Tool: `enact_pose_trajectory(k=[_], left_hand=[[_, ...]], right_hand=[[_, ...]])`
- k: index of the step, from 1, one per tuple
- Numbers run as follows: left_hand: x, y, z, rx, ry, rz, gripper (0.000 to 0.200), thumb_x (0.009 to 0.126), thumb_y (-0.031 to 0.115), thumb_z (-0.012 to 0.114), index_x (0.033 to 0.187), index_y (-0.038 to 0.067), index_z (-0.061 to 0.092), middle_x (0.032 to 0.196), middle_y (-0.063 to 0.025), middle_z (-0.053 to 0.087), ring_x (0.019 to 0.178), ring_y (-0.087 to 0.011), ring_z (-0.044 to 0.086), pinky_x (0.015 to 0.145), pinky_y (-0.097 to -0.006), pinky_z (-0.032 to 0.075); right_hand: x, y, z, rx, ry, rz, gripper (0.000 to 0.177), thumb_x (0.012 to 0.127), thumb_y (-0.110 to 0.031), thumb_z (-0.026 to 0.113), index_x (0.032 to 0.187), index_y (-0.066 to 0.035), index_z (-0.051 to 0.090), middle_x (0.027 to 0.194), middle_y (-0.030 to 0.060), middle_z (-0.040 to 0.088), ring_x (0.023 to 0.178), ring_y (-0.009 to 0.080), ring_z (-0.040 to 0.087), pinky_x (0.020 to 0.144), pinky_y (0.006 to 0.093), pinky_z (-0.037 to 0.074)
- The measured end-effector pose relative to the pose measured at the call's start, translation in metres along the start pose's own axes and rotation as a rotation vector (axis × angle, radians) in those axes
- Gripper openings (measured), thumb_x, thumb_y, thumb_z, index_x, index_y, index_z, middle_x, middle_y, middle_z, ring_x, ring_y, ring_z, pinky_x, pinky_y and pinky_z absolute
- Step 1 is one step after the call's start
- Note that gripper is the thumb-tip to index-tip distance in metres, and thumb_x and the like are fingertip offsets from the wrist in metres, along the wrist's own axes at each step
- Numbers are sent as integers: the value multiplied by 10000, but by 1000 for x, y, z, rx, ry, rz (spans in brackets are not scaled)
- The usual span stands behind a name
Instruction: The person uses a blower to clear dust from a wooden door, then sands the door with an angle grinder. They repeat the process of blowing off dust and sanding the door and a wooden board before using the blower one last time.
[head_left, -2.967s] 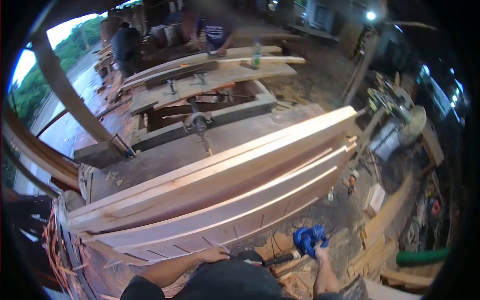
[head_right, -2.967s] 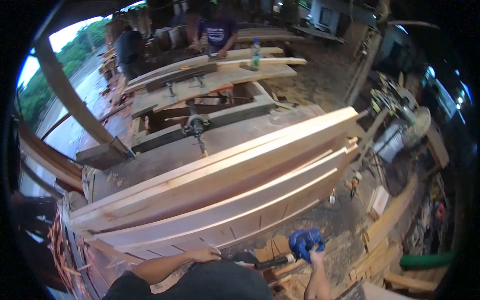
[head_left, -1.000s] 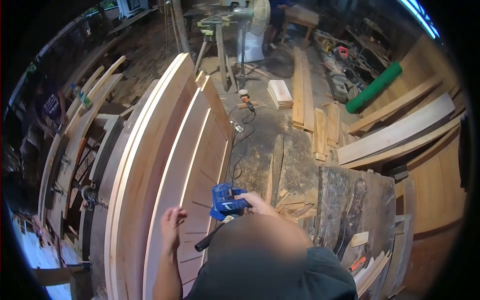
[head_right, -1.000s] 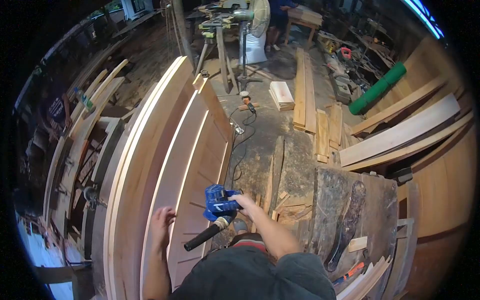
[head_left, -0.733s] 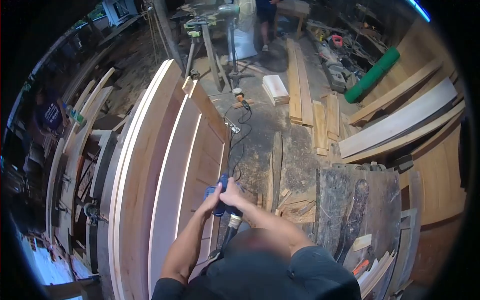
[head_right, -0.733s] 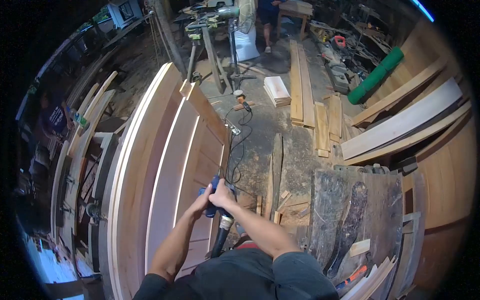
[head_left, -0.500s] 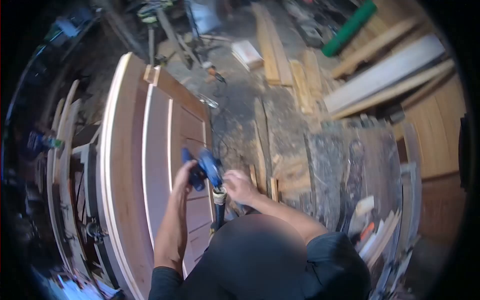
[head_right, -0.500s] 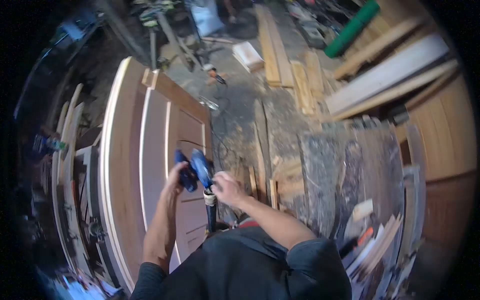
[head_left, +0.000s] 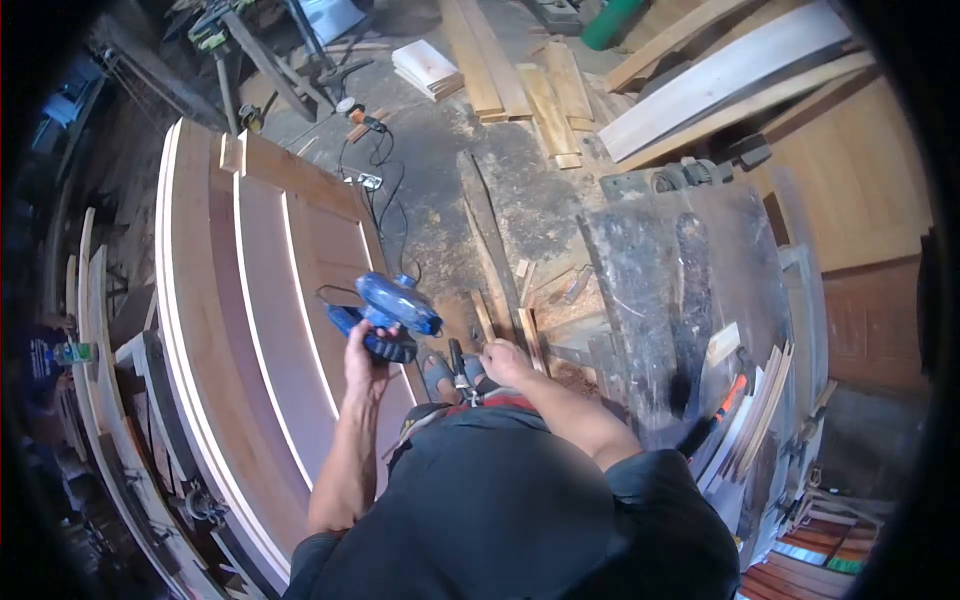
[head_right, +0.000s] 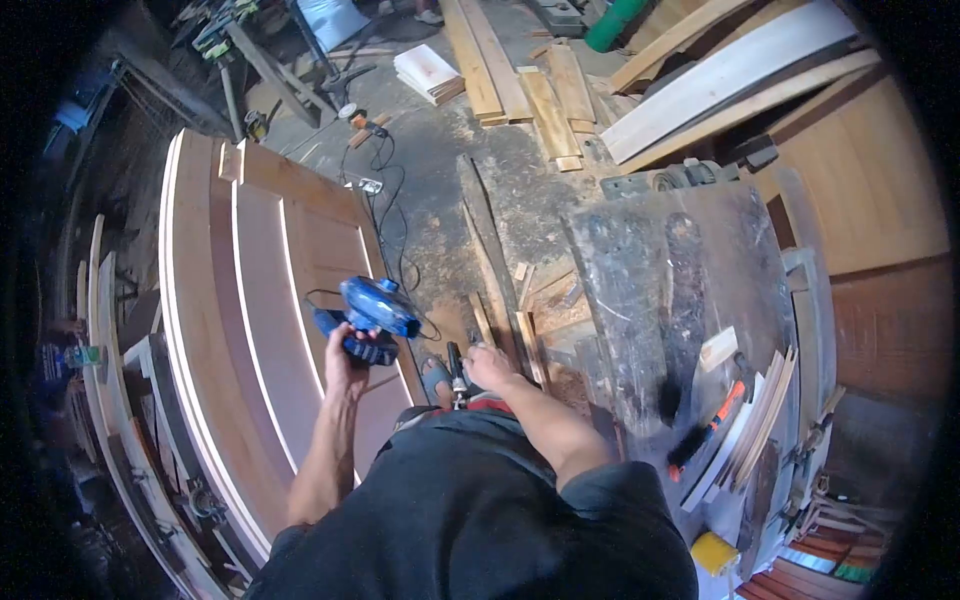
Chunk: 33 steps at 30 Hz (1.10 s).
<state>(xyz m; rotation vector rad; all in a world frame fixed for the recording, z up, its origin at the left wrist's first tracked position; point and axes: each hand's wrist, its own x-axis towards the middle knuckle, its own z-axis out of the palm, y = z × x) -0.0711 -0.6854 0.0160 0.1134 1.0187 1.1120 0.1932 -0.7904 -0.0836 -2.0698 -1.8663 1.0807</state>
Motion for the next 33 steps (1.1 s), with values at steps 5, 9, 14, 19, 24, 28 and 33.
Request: enact_pose_trajectory(k=[5,9,14,19,24,28,33], left_hand=[[-2,-34,-45,87,105,-149,158,919,170,641,1028,102,548,984,-67,663,1001,-215,639,971,-432,494],[17,-84,-121,148,262,-229,266,884,65,659,1113,126,539,1093,-28,633,1106,-205,624,991,-451,482],[60,-162,-230,356,510,-78,283,945,216,664,1153,45,576,1048,-31,632,955,-141,602,860,-306,475],[76,-189,-262,440,669,36,401,957,281,636,1257,45,513,1125,-65,616,1000,-188,609,938,-348,477],[92,-193,-267,638,504,8,612,882,441,628,1284,8,468,1045,-121,617,960,-245,614,853,-396,503],[76,-198,-268,730,689,-387,698,911,530,631,1323,-14,483,1084,-88,604,877,-177,599,676,-286,477],[130,-196,-239,385,529,-330,424,917,352,631,1183,44,515,1059,-114,623,979,-259,612,866,-378,483]], right_hand=[[-12,-5,-25,-15,-114,113,284,859,-354,619,899,-94,728,920,199,710,918,398,679,834,488,534],[1,90,47,322,-349,328,233,845,-298,650,919,-109,764,894,126,739,835,280,714,776,397,543],[96,218,233,132,-239,483,263,848,-301,660,924,-69,758,920,166,732,906,316,709,828,421,546],[224,256,389,19,-347,615,411,890,-369,581,1140,-61,688,1222,241,639,1152,410,605,992,481,489],[293,257,478,31,-301,870,459,838,-415,692,1128,-60,681,1186,220,670,1120,386,642,962,465,523],[318,265,517,17,-363,933,604,752,-551,755,1132,-86,685,1140,219,693,1098,382,658,962,460,524],[326,257,500,57,-396,743,667,758,-603,714,1146,-63,663,1130,225,687,1053,386,673,924,456,536]])
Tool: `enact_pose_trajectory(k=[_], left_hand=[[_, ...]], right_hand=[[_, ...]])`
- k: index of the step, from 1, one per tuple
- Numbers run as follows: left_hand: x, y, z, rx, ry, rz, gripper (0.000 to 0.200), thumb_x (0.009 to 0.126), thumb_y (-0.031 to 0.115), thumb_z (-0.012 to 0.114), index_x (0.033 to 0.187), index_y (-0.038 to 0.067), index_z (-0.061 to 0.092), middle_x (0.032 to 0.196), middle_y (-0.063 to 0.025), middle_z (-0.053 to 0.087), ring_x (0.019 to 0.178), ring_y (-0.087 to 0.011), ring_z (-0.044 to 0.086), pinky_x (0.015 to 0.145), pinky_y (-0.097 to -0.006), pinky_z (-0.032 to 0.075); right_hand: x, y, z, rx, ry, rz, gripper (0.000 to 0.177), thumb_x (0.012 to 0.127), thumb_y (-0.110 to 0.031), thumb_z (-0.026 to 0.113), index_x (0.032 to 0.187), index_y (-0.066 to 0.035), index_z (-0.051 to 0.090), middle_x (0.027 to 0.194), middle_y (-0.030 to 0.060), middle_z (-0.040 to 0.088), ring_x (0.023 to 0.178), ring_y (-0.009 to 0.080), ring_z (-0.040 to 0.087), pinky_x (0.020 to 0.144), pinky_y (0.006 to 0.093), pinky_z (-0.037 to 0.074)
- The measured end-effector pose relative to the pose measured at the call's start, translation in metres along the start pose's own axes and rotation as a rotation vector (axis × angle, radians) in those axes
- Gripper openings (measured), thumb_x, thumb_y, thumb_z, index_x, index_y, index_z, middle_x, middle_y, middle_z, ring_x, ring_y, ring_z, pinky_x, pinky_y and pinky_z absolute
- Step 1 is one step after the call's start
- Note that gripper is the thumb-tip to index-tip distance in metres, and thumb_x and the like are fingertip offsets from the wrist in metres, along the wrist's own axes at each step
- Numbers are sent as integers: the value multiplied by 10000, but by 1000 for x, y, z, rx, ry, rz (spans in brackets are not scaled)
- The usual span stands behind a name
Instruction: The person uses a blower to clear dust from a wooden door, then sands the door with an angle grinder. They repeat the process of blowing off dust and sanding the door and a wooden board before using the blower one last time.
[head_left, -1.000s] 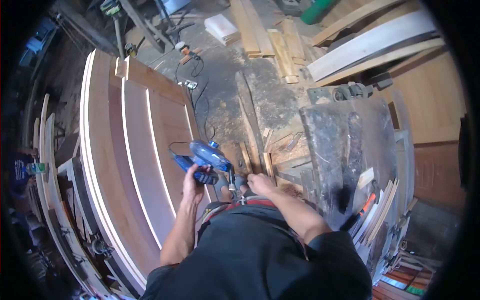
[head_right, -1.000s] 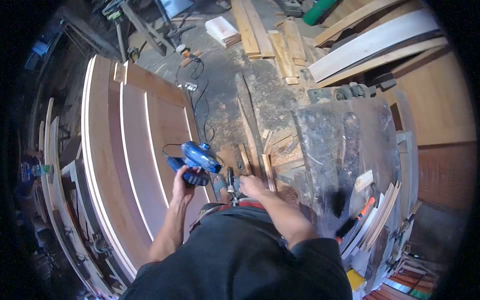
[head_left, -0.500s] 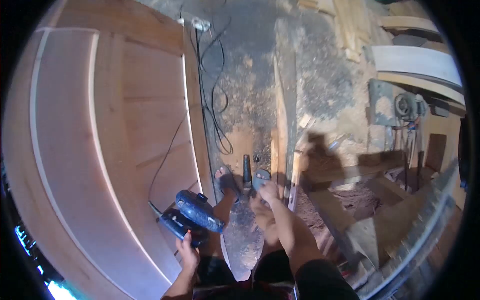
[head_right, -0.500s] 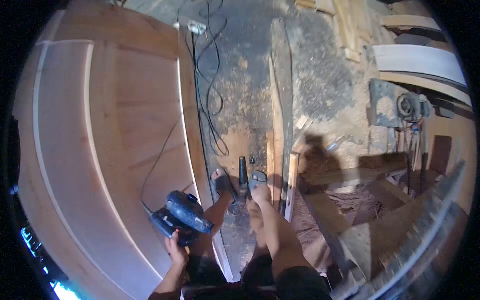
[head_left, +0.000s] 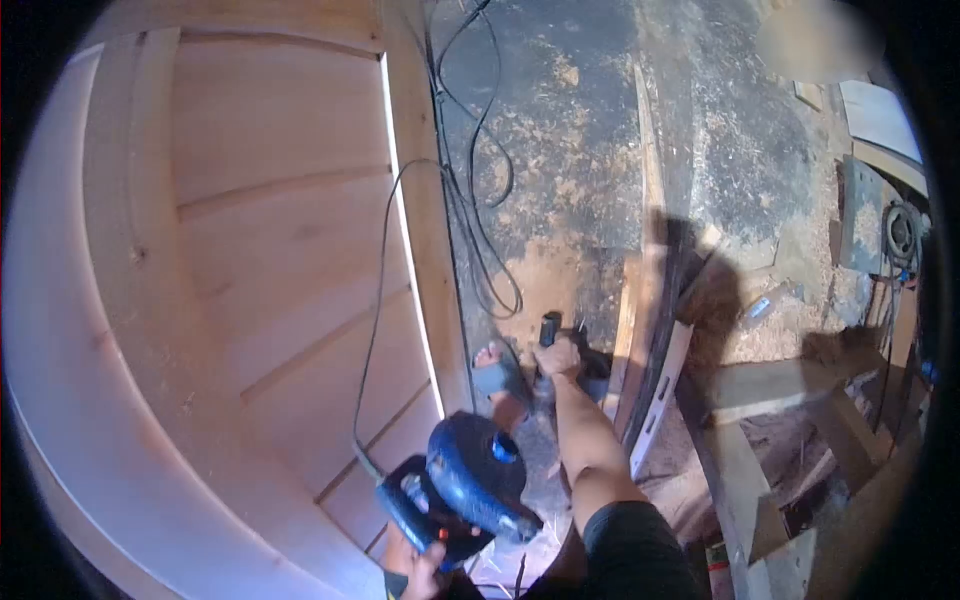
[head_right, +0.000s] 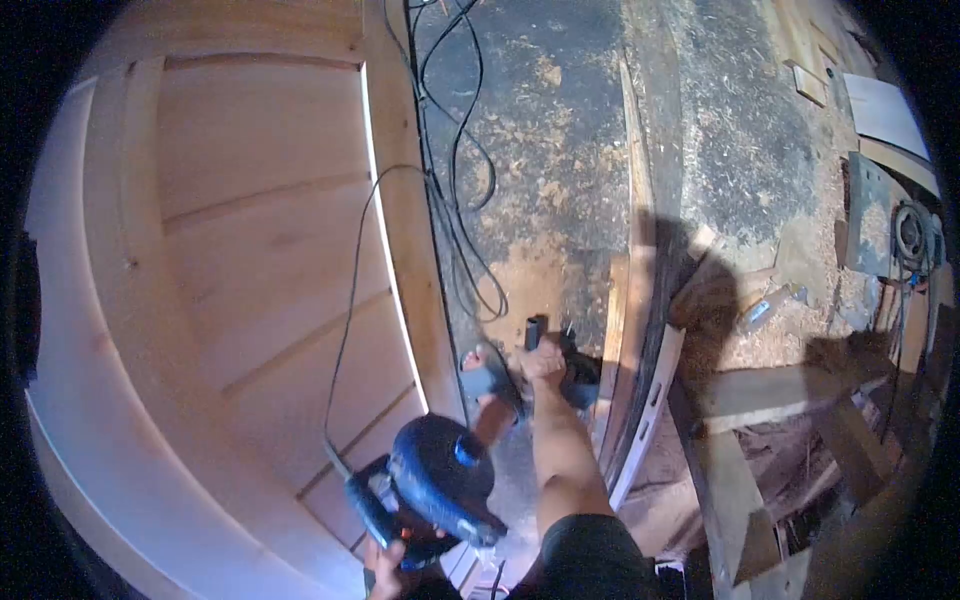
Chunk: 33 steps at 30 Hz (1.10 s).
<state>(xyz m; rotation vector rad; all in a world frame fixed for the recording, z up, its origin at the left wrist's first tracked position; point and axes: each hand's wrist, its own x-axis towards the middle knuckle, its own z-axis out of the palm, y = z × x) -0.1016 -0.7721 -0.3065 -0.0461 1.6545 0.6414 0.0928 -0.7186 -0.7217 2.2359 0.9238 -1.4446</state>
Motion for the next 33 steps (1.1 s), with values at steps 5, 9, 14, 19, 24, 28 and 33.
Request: enact_pose_trajectory(k=[5,9,14,19,24,28,33], left_hand=[[15,45,15,-671,-19,-142,338,879,389,658,973,91,530,930,-120,632,940,-281,658,827,-424,558],[-32,129,26,-892,78,-242,323,859,386,670,872,81,564,820,-65,612,763,-235,672,668,-346,624],[-137,202,32,-1018,-99,-209,255,856,338,678,853,107,571,818,-48,607,773,-214,669,813,-398,622],[-230,247,34,-984,-293,-68,266,856,356,667,838,113,560,812,-52,597,788,-239,666,813,-411,608],[-269,277,27,-970,-341,20,306,873,375,663,894,103,524,869,-77,595,801,-262,665,819,-417,588],[-308,303,24,-934,-330,116,380,901,387,663,1044,57,540,977,-113,629,859,-255,678,843,-396,583],[-322,328,30,-1000,-229,298,405,930,366,664,1122,30,548,978,-110,649,889,-230,681,852,-389,578]], right_hand=[[-103,14,-104,483,200,-52,429,775,-430,790,963,-51,726,942,204,733,900,350,709,817,418,534],[-285,-1,-273,1156,310,-165,260,940,-218,637,1100,-16,677,1035,83,687,898,172,648,796,327,523],[-499,3,-390,1327,391,-526,219,980,-166,588,1185,-92,606,1087,59,638,985,111,599,926,333,482],[-644,-79,-453,507,538,-1330,395,881,-139,667,1224,17,550,1188,124,597,1072,219,581,973,359,463],[-682,-111,-455,1104,260,-1155,450,841,-2,630,1267,-9,487,1149,133,612,1027,221,615,934,369,513],[-690,-131,-471,1301,20,-1122,397,858,-28,643,1234,-39,514,1119,129,630,1000,223,643,878,373,558],[-648,-169,-479,1407,-349,-927,332,869,-69,667,1184,-72,563,1061,126,666,913,243,686,744,377,608]])
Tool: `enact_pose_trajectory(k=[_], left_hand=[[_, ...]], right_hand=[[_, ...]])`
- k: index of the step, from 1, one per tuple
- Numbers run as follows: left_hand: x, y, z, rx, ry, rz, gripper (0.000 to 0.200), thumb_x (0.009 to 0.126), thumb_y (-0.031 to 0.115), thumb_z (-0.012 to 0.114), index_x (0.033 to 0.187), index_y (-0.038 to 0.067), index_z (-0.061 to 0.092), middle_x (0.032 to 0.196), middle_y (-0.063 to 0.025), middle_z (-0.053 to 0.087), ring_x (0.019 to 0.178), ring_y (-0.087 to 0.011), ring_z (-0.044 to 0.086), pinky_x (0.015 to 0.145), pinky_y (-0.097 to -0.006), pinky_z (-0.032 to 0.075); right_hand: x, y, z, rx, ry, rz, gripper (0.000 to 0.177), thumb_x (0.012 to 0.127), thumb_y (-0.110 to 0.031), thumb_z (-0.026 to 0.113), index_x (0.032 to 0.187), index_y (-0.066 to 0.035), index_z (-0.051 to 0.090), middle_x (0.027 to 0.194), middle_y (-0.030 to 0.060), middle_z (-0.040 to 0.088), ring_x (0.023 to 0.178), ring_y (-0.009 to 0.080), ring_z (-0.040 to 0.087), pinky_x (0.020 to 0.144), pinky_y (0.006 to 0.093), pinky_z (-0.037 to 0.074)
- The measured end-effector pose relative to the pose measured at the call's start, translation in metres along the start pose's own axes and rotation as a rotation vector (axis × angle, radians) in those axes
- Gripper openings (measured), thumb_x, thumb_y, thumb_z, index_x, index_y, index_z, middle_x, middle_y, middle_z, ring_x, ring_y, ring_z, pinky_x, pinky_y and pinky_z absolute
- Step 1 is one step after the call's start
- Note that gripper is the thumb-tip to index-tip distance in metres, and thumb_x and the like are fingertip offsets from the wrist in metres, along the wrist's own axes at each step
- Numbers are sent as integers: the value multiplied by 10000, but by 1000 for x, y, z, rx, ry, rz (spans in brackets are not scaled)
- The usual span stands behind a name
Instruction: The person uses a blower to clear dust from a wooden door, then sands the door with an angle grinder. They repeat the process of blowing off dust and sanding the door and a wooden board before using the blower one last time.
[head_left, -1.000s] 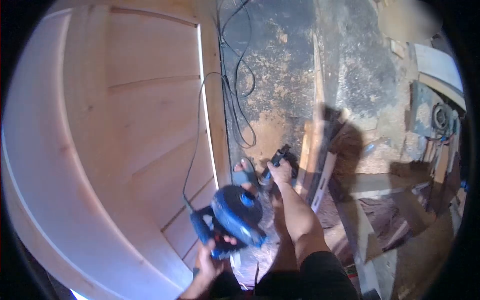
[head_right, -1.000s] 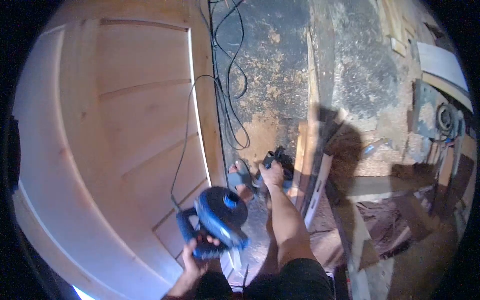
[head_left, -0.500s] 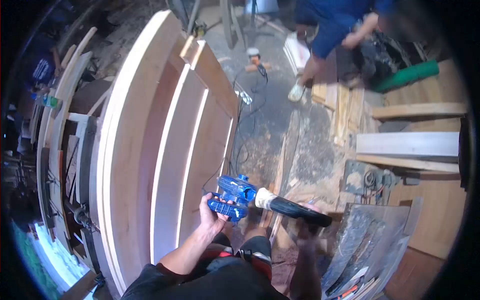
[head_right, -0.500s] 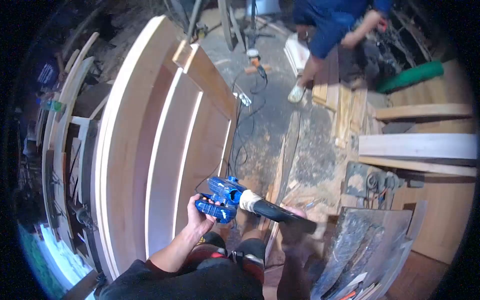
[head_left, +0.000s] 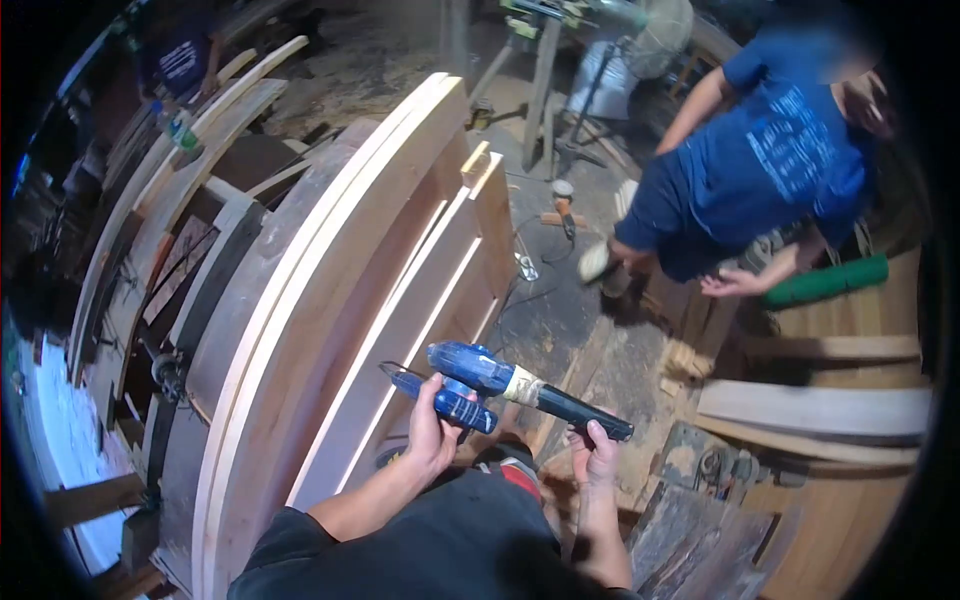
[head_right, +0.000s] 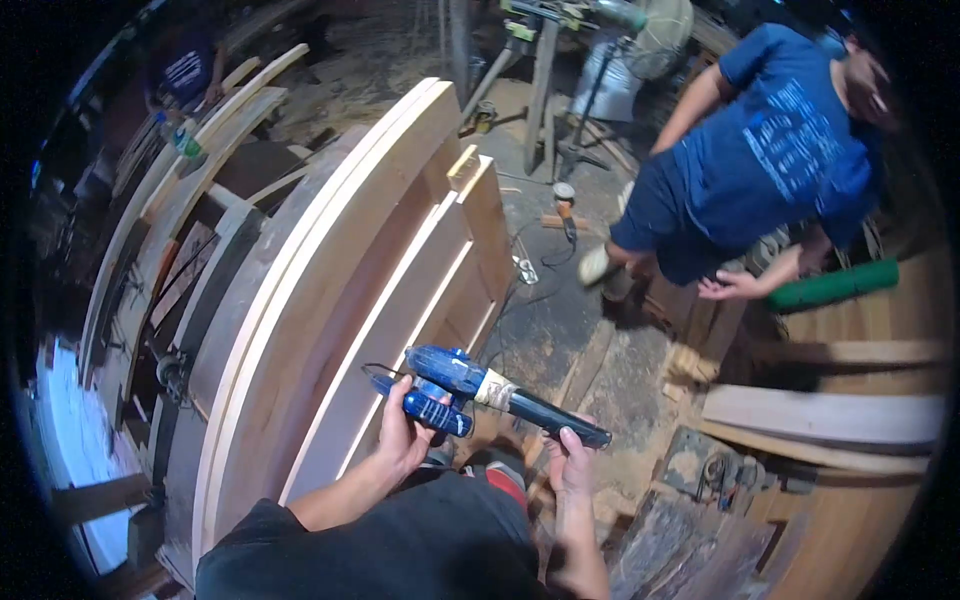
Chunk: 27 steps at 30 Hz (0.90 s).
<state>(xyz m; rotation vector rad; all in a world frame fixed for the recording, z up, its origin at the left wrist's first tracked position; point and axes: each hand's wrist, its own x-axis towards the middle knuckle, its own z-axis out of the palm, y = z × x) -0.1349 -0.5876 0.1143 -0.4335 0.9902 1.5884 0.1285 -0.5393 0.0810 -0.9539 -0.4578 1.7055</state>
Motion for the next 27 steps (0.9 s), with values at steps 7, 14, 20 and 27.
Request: enact_pose_trajectory(k=[7,14,20,27], left_hand=[[-7,-16,36,-27,51,405,296,952,302,648,1044,31,574,937,-108,659,889,-226,688,847,-385,564],[-56,10,62,-402,283,676,280,913,362,666,912,110,543,836,-65,599,859,-269,667,909,-465,543],[-98,55,15,-570,394,984,277,897,361,679,890,119,545,804,-43,584,813,-242,647,866,-440,545],[-109,67,-50,-518,529,1053,271,885,372,678,887,145,530,748,-20,566,710,-210,633,742,-397,532]], right_hand=[[99,-33,34,135,-202,453,541,988,-537,460,1190,-58,608,1147,190,682,989,336,683,780,430,602],[147,-16,104,21,-583,518,453,976,-419,581,1229,-42,587,1189,152,660,995,305,674,791,411,587],[141,18,204,39,-1006,727,353,914,-278,679,1130,-19,572,1073,173,681,961,312,686,804,411,585],[127,50,270,-836,-1645,1074,571,927,-112,643,1460,-11,464,1068,127,684,765,160,668,663,259,530]])
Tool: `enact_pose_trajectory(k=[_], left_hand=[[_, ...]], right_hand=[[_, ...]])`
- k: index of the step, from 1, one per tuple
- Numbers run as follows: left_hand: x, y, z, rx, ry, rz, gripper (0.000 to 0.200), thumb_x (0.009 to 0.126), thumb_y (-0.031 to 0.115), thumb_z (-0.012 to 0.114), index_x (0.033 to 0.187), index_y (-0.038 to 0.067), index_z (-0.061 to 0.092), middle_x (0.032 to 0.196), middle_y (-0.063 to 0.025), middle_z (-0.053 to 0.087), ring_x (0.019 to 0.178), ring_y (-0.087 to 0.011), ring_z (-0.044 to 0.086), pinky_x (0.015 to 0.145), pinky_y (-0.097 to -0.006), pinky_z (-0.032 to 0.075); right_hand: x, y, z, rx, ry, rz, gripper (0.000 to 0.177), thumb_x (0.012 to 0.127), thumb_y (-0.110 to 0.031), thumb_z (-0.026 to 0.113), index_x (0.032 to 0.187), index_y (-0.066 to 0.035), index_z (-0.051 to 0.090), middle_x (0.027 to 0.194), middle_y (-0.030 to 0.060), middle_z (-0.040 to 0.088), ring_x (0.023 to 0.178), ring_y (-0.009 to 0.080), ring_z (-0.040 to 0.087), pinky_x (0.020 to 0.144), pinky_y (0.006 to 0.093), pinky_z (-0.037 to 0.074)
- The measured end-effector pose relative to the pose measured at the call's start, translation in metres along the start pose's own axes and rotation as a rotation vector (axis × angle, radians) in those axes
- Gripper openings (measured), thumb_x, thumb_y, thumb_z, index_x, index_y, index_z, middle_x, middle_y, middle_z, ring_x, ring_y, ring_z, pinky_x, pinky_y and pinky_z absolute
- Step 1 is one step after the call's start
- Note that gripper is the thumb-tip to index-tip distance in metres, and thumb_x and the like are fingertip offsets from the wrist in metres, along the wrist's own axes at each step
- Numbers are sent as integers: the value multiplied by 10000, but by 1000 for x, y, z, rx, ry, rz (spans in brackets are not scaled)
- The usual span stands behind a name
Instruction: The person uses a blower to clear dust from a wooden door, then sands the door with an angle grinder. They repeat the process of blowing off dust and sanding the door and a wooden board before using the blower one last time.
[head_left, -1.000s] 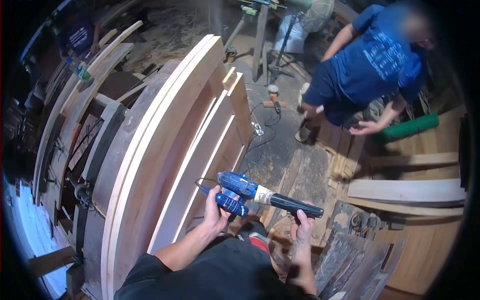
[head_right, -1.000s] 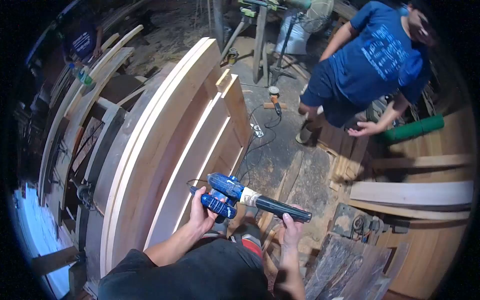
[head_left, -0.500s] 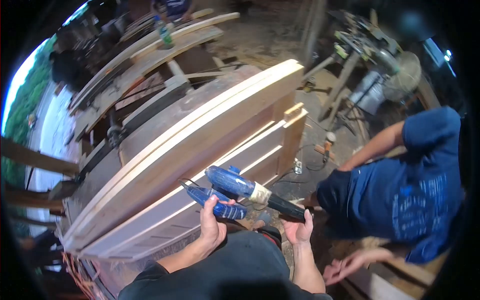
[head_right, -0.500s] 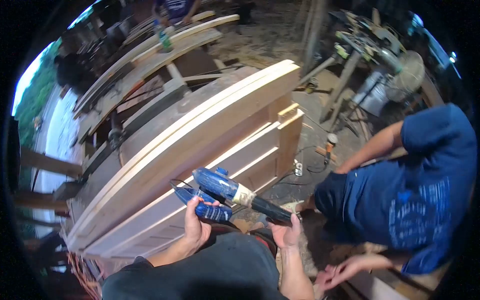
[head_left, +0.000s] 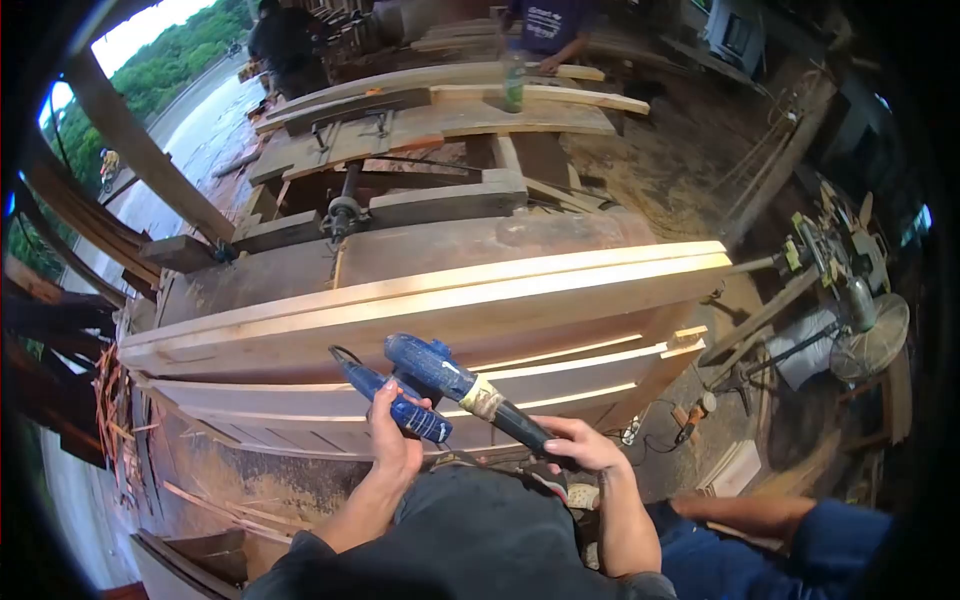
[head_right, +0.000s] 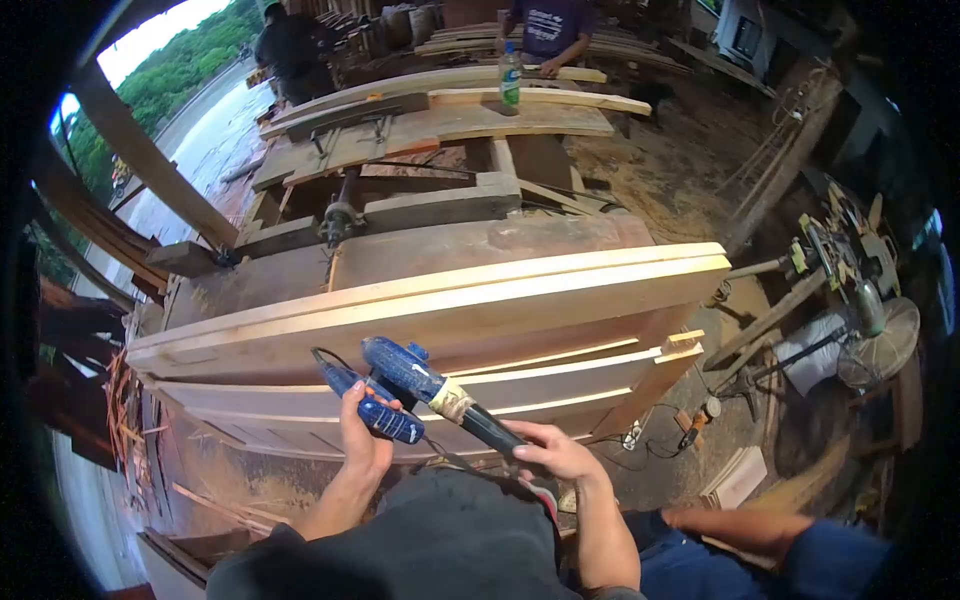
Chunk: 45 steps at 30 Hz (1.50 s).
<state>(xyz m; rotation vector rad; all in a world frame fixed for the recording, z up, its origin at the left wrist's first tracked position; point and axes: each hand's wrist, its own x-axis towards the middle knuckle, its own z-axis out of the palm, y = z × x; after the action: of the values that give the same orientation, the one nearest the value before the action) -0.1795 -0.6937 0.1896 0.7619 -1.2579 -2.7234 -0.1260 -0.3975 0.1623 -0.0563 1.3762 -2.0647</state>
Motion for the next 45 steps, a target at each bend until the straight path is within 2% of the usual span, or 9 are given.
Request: enact_pose_trajectory(k=[10,19,21,23,26,30,38,41,45], left_hand=[[36,12,-3,-86,120,1,253,895,351,677,873,153,521,713,-12,549,676,-176,610,680,-352,518],[34,-26,46,-74,57,-46,215,892,280,664,883,110,533,702,-29,560,632,-190,614,658,-350,530],[18,-58,80,-1,63,-38,213,887,273,665,883,104,536,708,-35,571,631,-193,625,643,-351,540],[6,-80,109,24,43,31,211,886,258,667,931,81,562,743,-39,596,635,-174,634,624,-323,545],[-5,-122,157,21,16,6,268,886,250,670,1032,35,603,799,-40,622,651,-138,630,628,-282,538],[-30,-195,222,53,-50,-103,281,888,256,670,1026,20,607,809,-45,632,640,-140,633,621,-279,538],[-76,-296,346,203,-163,-67,257,922,255,655,1003,18,598,762,-42,625,623,-143,642,597,-267,541],[-82,-318,374,253,-171,-70,245,908,225,659,1017,14,596,763,-45,626,620,-145,641,592,-265,543],[-83,-332,380,152,-238,-186,182,886,193,659,951,50,568,753,-65,611,658,-188,643,637,-311,553]], right_hand=[[46,-12,50,-1378,359,-193,717,848,-192,746,1488,-138,428,925,219,647,822,429,636,734,429,534],[27,-24,-23,-101,-105,172,701,968,-114,604,1580,-111,263,922,37,658,774,212,671,749,356,513],[2,-47,-41,-1368,261,-126,789,899,-194,691,1574,-182,281,862,170,650,733,374,656,708,449,534],[-16,-53,-64,-1407,307,-53,840,854,-223,729,1569,-211,289,864,233,628,741,446,623,706,497,524],[-45,-54,-126,-1199,251,-313,841,886,-202,712,1585,-206,244,838,156,639,686,330,644,682,427,533],[-103,-69,-224,-84,-80,147,828,925,-174,676,1585,-85,184,867,36,567,683,98,555,673,279,505],[-200,-97,-292,-1023,525,14,730,915,-274,653,1520,-138,267,994,308,649,901,530,625,801,576,512],[-214,-81,-321,-1089,592,-129,729,917,-237,670,1517,-114,275,960,233,673,790,411,681,733,488,552],[-232,-78,-378,93,-13,-61,747,951,-100,637,1565,-89,210,1019,70,663,681,128,535,650,284,502]])
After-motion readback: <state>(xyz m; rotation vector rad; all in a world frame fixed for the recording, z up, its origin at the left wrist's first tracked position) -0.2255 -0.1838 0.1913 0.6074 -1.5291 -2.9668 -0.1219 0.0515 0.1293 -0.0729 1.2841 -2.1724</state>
